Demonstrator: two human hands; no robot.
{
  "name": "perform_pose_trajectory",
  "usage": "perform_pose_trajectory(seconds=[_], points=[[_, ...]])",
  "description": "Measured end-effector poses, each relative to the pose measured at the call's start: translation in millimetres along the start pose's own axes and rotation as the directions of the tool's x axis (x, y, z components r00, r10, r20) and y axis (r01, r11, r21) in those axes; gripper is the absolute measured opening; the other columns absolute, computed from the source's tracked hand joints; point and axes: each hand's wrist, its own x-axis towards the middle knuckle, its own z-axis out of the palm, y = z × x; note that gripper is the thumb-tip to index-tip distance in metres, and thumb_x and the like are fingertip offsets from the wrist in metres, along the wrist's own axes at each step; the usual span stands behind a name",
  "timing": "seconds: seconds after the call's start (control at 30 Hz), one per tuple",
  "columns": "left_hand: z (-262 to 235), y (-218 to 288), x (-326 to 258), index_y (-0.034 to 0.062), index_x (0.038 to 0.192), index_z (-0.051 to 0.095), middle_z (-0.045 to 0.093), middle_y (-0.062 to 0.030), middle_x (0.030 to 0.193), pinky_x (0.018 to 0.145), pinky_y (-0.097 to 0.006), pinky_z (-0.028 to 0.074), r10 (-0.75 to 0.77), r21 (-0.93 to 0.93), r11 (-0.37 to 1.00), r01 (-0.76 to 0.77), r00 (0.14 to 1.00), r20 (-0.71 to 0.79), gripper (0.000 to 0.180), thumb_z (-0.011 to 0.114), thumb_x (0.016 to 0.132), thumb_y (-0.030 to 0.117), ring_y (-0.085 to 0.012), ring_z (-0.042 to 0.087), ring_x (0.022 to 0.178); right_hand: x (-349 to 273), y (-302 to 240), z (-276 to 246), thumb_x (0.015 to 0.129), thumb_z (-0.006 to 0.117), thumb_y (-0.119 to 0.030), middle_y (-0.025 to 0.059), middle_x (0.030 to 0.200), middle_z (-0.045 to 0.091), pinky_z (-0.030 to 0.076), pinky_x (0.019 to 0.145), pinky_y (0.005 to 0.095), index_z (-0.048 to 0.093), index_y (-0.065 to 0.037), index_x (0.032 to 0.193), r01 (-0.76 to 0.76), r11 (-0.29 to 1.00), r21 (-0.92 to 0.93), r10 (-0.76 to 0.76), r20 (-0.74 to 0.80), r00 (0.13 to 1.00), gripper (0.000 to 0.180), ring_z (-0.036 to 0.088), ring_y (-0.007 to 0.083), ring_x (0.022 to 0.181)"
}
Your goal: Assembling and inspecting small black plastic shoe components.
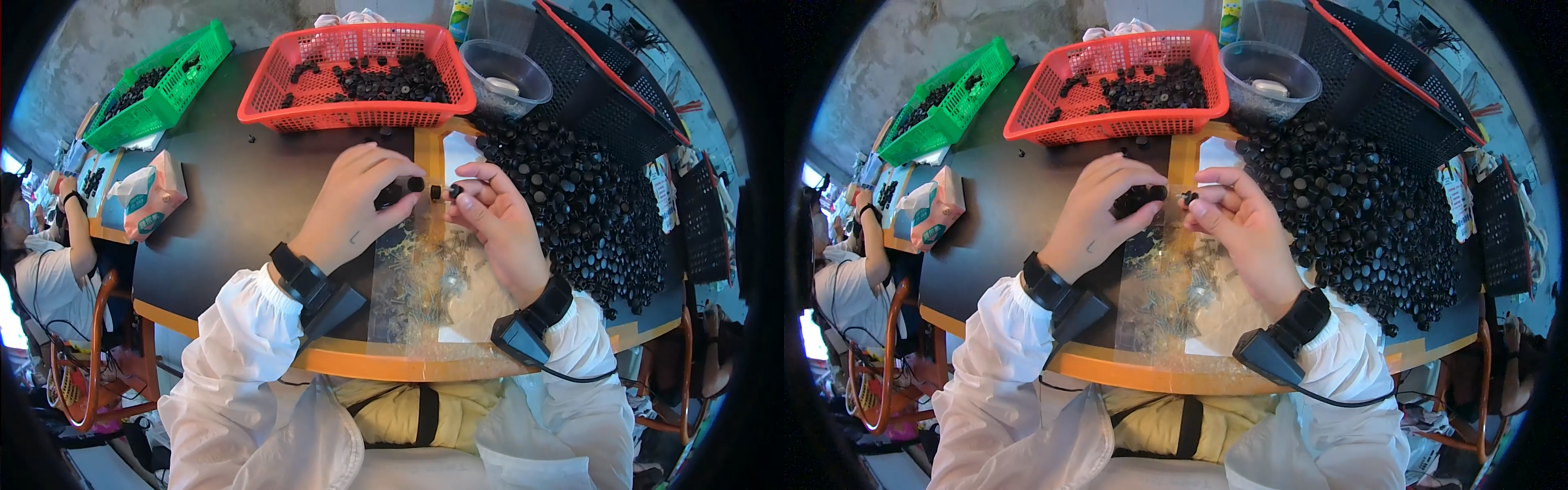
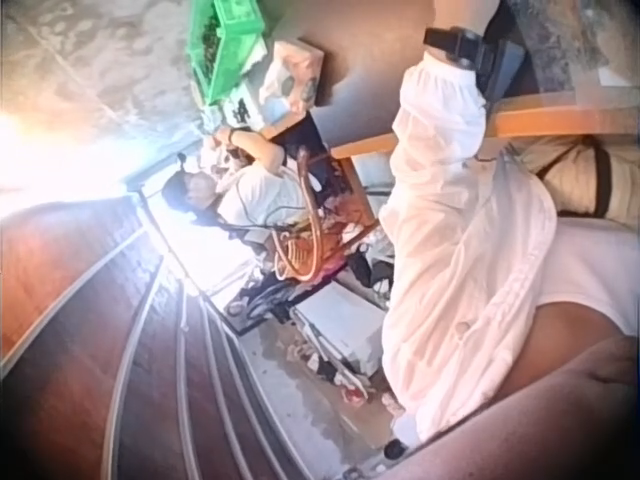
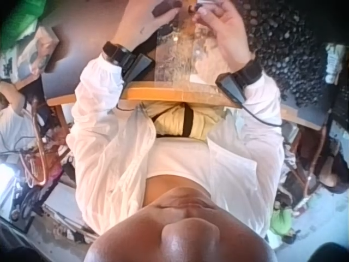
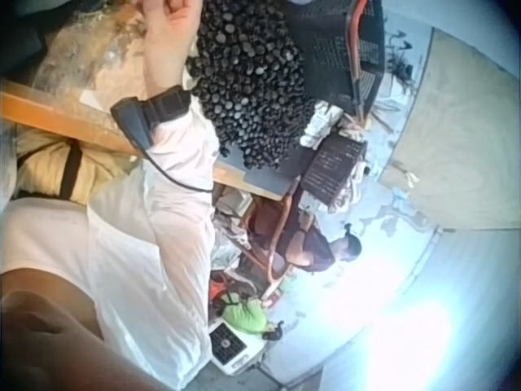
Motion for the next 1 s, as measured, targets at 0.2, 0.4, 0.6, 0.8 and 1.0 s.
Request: perform_pose_trajectory(seconds=[0.2, 0.4, 0.6, 0.8, 1.0], points=[[-6.2, 20.1, -4.2, 0.0016, 0.108, 0.068, 0.067, -0.0113, 0.101, 0.083, -0.033, 0.051, -0.131, -0.399, 0.909, 0.117, 0.991, -0.009, 0.033, 0.076, 0.076, 0.001, -0.0239, 0.064, 0.093, -4.9, -4.0, 2.9, 0.089, 0.070, -0.002, 0.0009, 0.098, 0.063, 0.051, 0.084, 0.0231, 0.064, -0.001, 0.110, 0.050, 0.978, -0.203, -0.044, 0.031, 0.999, 0.023, 0.059, 0.0070, 0.091], [-8.6, 20.2, -4.3, 0.0021, 0.103, 0.070, 0.069, -0.0111, 0.102, 0.083, -0.033, 0.052, -0.091, -0.401, 0.914, 0.064, 0.995, -0.047, 0.032, 0.080, 0.073, 0.001, -0.0246, 0.066, 0.096, -8.1, -9.5, 9.4, 0.086, 0.072, -0.001, 0.0012, 0.099, 0.065, 0.053, 0.084, 0.0235, 0.066, -0.001, 0.107, 0.088, 0.953, -0.289, -0.085, 0.021, 0.996, 0.022, 0.062, 0.0076, 0.092], [-8.1, 22.6, -6.3, 0.0057, 0.107, 0.069, 0.069, -0.0084, 0.099, 0.077, -0.033, 0.054, -0.147, -0.378, 0.917, 0.129, 0.989, -0.017, 0.036, 0.080, 0.072, 0.004, -0.0243, 0.066, 0.091, -10.5, -7.9, 11.6, 0.084, 0.072, 0.002, 0.0047, 0.101, 0.067, 0.056, 0.083, 0.0253, 0.068, 0.001, 0.105, 0.155, 0.884, -0.442, -0.155, 0.036, 0.987, 0.022, 0.065, 0.0106, 0.092], [-7.6, 21.0, -4.6, 0.0047, 0.095, 0.068, 0.068, -0.0096, 0.095, 0.079, -0.034, 0.053, -0.056, -0.397, 0.917, 0.030, 0.997, -0.056, 0.035, 0.083, 0.064, -0.003, -0.0244, 0.066, 0.089, -12.1, -8.9, 13.2, 0.081, 0.074, 0.003, 0.0066, 0.099, 0.067, 0.057, 0.083, 0.0266, 0.069, 0.001, 0.105, 0.203, 0.830, -0.520, -0.200, 0.062, 0.978, 0.024, 0.066, 0.0118, 0.091], [-8.0, 20.8, -4.9, 0.0049, 0.094, 0.067, 0.068, -0.0089, 0.094, 0.078, -0.034, 0.053, -0.032, -0.361, 0.933, 0.008, 0.998, -0.060, 0.037, 0.082, 0.062, -0.005, -0.0252, 0.066, 0.088, -12.3, -7.4, 16.8, 0.079, 0.075, 0.004, 0.0055, 0.096, 0.067, 0.057, 0.083, 0.0268, 0.068, 0.000, 0.099, 0.200, 0.866, -0.459, -0.207, 0.034, 0.978, 0.021, 0.065, 0.0114, 0.088]])
